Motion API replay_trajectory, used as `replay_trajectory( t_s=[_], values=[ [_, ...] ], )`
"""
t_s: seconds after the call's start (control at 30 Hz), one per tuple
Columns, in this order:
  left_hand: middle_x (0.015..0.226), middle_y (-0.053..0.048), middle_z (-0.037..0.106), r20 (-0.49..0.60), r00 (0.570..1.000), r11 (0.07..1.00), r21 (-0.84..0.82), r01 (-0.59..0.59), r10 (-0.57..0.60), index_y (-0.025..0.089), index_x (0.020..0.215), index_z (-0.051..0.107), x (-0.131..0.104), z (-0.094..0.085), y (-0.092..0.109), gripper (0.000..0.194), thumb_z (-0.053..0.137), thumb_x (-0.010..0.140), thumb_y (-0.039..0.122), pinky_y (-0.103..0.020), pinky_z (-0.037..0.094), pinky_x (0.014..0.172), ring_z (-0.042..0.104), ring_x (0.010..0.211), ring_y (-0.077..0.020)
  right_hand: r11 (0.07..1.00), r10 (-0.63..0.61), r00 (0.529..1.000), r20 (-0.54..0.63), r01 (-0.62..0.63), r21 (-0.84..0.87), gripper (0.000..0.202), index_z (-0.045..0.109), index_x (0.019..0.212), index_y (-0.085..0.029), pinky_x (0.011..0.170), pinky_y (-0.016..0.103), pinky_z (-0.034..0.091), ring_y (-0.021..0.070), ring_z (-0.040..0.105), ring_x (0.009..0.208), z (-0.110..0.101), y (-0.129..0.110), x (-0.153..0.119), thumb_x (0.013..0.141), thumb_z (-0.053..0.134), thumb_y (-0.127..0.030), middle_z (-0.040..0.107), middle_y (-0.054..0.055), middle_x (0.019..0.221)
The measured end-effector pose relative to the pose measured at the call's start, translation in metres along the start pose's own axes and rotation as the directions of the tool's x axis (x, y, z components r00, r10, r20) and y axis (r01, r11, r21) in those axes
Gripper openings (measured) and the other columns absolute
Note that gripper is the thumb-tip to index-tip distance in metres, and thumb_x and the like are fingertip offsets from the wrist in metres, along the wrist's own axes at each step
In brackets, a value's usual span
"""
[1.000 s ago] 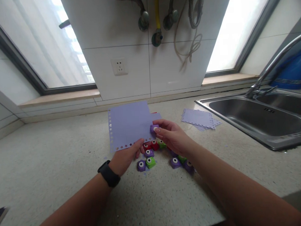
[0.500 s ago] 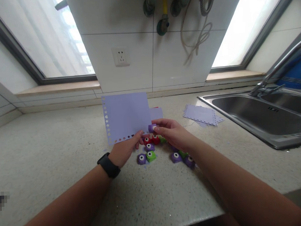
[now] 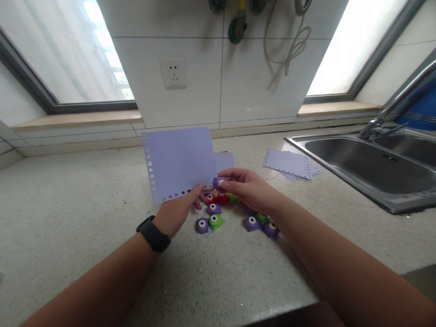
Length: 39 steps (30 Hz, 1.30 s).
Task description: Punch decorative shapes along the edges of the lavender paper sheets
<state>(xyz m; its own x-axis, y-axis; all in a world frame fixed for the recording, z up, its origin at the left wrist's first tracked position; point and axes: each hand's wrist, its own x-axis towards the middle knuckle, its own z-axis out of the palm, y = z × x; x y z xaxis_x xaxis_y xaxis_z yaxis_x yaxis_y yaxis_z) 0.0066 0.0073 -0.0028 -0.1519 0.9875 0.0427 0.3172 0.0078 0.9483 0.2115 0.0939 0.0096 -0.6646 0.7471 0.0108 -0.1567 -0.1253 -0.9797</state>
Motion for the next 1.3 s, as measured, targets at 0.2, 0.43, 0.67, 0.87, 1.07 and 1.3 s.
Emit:
replay_trajectory(
  t_s=[0.2, 0.43, 0.67, 0.87, 1.07, 1.3],
  values=[
    [0.068, 0.001, 0.070, 0.017, 1.000, 0.999, 0.040, -0.012, 0.012, 0.025, 0.063, 0.068, 0.001, -0.002, -0.002, 0.051, 0.049, 0.095, 0.059, -0.036, 0.045, 0.084, 0.062, 0.072, -0.0201, 1.000, -0.023, 0.999, 0.041, 0.024, -0.019, 0.031, 0.072, 0.107, -0.021, 0.081, 0.031, 0.054, 0.0157, 0.069, 0.086, 0.000, 0.000, 0.000, 0.080, 0.084, -0.031, 0.076, 0.005, 0.096],
    [0.069, 0.000, 0.070, -0.013, 1.000, 0.999, 0.037, -0.009, 0.009, 0.024, 0.057, 0.062, -0.001, 0.000, 0.002, 0.051, 0.050, 0.094, 0.058, -0.035, 0.046, 0.081, 0.062, 0.072, -0.0198, 0.999, -0.010, 0.998, 0.062, 0.013, -0.037, 0.034, 0.074, 0.110, -0.021, 0.084, 0.033, 0.055, 0.0175, 0.069, 0.088, 0.001, -0.001, 0.000, 0.080, 0.084, -0.033, 0.077, 0.007, 0.103],
    [0.069, -0.001, 0.070, -0.025, 1.000, 0.999, 0.035, -0.013, 0.013, 0.024, 0.055, 0.058, -0.002, 0.000, 0.003, 0.052, 0.051, 0.093, 0.058, -0.035, 0.047, 0.080, 0.063, 0.071, -0.0199, 0.997, -0.009, 0.999, 0.048, 0.013, -0.082, 0.034, 0.073, 0.108, -0.020, 0.083, 0.033, 0.055, 0.0176, 0.069, 0.087, 0.000, -0.002, -0.001, 0.078, 0.084, -0.034, 0.076, 0.006, 0.101],
    [0.068, -0.001, 0.069, -0.015, 1.000, 1.000, 0.026, 0.003, -0.003, 0.024, 0.058, 0.061, -0.002, 0.001, 0.005, 0.051, 0.052, 0.093, 0.059, -0.035, 0.046, 0.079, 0.061, 0.069, -0.0196, 0.998, -0.023, 0.997, 0.078, 0.028, -0.060, 0.028, 0.074, 0.102, -0.022, 0.078, 0.032, 0.054, 0.0158, 0.067, 0.080, 0.001, -0.002, -0.001, 0.078, 0.085, -0.033, 0.076, 0.004, 0.093],
    [0.065, -0.001, 0.064, -0.003, 1.000, 1.000, -0.017, 0.018, -0.018, 0.024, 0.058, 0.063, -0.004, 0.002, 0.009, 0.048, 0.056, 0.091, 0.058, -0.034, 0.046, 0.079, 0.059, 0.068, -0.0192, 0.999, 0.013, 0.994, 0.107, -0.009, -0.041, 0.029, 0.073, 0.101, -0.021, 0.079, 0.032, 0.054, 0.0157, 0.068, 0.081, 0.001, -0.002, -0.003, 0.077, 0.085, -0.032, 0.075, 0.004, 0.092],
    [0.063, 0.000, 0.063, -0.009, 1.000, 0.998, -0.070, 0.005, -0.006, 0.023, 0.061, 0.064, 0.000, 0.003, -0.003, 0.045, 0.059, 0.091, 0.057, -0.034, 0.045, 0.078, 0.058, 0.068, -0.0193, 1.000, 0.014, 0.990, 0.139, -0.012, -0.014, 0.025, 0.075, 0.098, -0.021, 0.082, 0.034, 0.055, 0.0167, 0.068, 0.082, 0.003, -0.005, -0.004, 0.078, 0.084, -0.032, 0.075, 0.005, 0.094]
  ],
)
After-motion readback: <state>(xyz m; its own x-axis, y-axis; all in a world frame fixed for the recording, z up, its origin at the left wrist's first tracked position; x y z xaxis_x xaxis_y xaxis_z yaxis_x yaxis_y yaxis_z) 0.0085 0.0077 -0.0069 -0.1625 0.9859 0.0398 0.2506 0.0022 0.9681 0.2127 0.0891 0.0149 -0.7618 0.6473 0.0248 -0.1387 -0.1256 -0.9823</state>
